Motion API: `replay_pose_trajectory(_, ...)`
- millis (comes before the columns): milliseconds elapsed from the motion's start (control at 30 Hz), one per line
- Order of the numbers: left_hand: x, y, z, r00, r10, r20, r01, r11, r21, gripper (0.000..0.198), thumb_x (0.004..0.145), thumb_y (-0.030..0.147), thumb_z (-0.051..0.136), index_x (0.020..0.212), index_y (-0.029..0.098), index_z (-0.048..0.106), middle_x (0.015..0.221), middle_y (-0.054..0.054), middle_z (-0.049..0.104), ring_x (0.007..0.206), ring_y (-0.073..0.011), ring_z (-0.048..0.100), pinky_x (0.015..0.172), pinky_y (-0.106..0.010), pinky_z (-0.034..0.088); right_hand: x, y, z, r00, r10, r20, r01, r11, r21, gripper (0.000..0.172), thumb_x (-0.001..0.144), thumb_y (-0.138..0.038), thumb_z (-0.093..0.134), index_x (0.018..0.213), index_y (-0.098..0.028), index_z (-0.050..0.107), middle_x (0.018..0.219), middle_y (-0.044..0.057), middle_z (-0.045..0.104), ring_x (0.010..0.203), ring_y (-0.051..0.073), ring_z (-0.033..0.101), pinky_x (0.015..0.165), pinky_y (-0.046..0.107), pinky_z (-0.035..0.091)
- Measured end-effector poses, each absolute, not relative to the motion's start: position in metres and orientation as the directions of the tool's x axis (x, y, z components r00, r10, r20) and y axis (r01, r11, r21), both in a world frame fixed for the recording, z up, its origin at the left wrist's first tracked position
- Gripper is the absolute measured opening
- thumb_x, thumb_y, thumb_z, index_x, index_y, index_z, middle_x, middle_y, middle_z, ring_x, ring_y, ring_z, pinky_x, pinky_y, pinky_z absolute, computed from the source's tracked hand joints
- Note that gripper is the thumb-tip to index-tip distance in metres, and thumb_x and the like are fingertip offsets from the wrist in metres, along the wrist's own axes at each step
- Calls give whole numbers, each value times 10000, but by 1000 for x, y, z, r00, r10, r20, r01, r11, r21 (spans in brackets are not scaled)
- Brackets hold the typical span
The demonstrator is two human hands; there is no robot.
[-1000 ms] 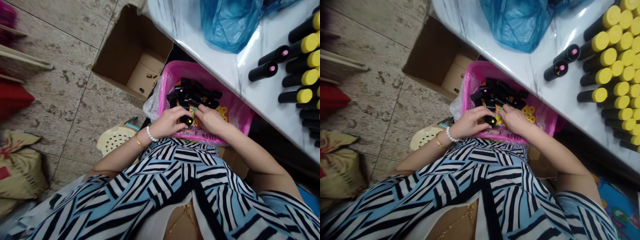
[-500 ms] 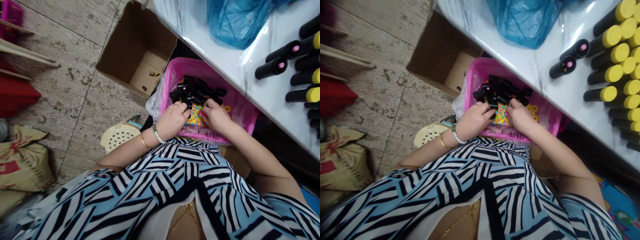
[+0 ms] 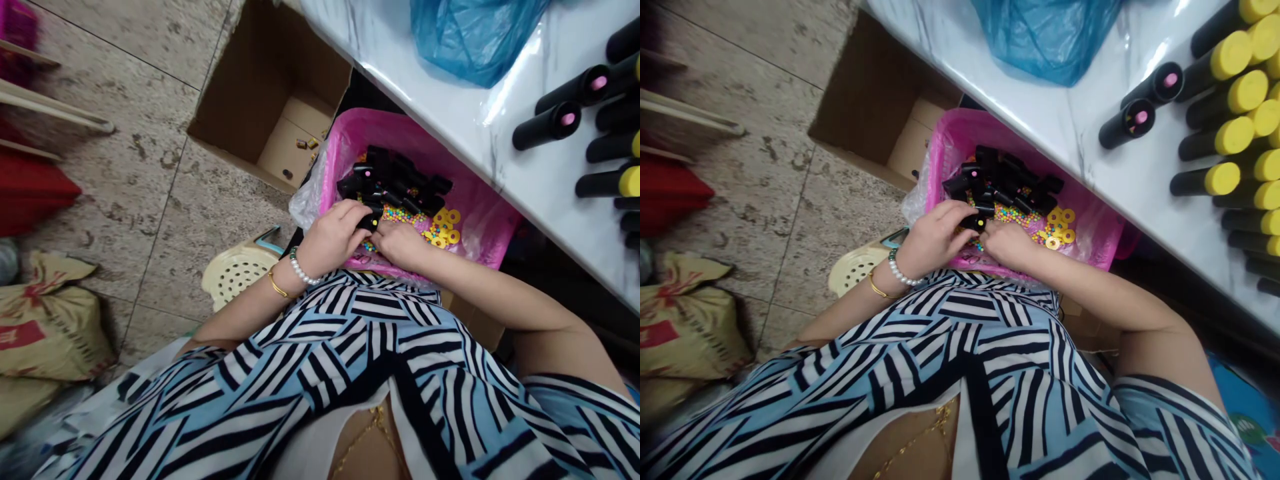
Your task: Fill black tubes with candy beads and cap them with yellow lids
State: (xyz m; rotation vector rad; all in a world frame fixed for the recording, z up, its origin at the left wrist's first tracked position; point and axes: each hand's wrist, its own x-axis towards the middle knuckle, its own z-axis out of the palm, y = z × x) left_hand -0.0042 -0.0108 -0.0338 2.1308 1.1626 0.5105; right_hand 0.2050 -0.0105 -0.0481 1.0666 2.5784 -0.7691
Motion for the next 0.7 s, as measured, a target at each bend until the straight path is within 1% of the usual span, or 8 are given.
replay_pose_trajectory(100, -11, -9, -28, 476, 872, 114, 558, -399, 728, 302, 997, 240, 578, 1278, 145, 638, 1264, -134, 696, 1219, -254, 656, 1080, -438, 547, 209, -7, -56, -673, 681, -289, 662, 382, -645, 217, 993, -232, 619, 1107, -121, 766, 1063, 146, 759, 970, 230, 697, 838, 324, 517)
replay_pose_trajectory(167, -17, -8, -25, 447, 882, 150, 538, -399, 743, 302, 1000, 262, 587, 1276, 158, 649, 1254, -117, 716, 1189, -233, 681, 1058, -411, 560, 218, -3, -54, -645, 744, -175, 507, 245, -826, 195, 966, -294, 690, 1083, -169, 784, 1063, 104, 772, 992, 207, 710, 893, 324, 534)
replay_pose_trajectory(233, -22, -9, -24, 433, 885, 173, 519, -401, 755, 298, 999, 259, 594, 1275, 168, 657, 1252, -104, 729, 1168, -216, 697, 1044, -386, 569, 228, 1, -48, -614, 780, -122, 353, 133, -926, 199, 948, -350, 724, 1067, -208, 795, 1104, 81, 778, 1028, 193, 719, 952, 339, 545)
replay_pose_trajectory(300, -24, -9, -25, 439, 880, 183, 501, -409, 763, 295, 998, 234, 594, 1277, 167, 661, 1255, -105, 734, 1166, -208, 704, 1043, -374, 572, 238, 5, -41, -609, 783, -130, 288, 65, -955, 215, 936, -369, 737, 1086, -227, 798, 1157, 76, 779, 1089, 193, 722, 1020, 364, 537)
replay_pose_trajectory(367, -23, -11, -26, 465, 866, 186, 482, -424, 767, 296, 999, 210, 588, 1281, 155, 661, 1252, -117, 735, 1167, -207, 708, 1041, -372, 576, 244, 8, -36, -598, 785, -159, 314, 47, -948, 233, 940, -365, 729, 1118, -231, 796, 1170, 75, 783, 1116, 195, 722, 1053, 380, 527)
replay_pose_trajectory(433, -19, -14, -26, 491, 852, 181, 459, -430, 778, 291, 1004, 206, 588, 1279, 146, 660, 1241, -126, 738, 1164, -207, 712, 1037, -371, 582, 247, 9, -30, -571, 802, -178, 347, 38, -937, 240, 936, -364, 729, 1116, -219, 797, 1125, 73, 792, 1066, 194, 734, 1008, 371, 547)
replay_pose_trajectory(533, -13, -16, -20, 490, 852, 186, 412, -414, 812, 288, 1004, 222, 610, 1278, 153, 661, 1226, -121, 748, 1157, -203, 717, 1034, -358, 582, 248, 7, -12, -542, 821, -179, 324, 7, -946, 256, 913, -377, 764, 1101, -207, 799, 1080, 71, 791, 955, 178, 742, 883, 320, 577)
replay_pose_trajectory(700, -5, -13, -6, 462, 847, 262, 321, -436, 841, 293, 980, 229, 656, 1265, 163, 668, 1195, -107, 761, 1113, -189, 730, 1006, -327, 585, 254, 1, 31, -483, 874, -54, 324, 122, -938, 260, 921, -356, 764, 1150, -235, 790, 1079, 64, 777, 955, 170, 731, 864, 307, 581)
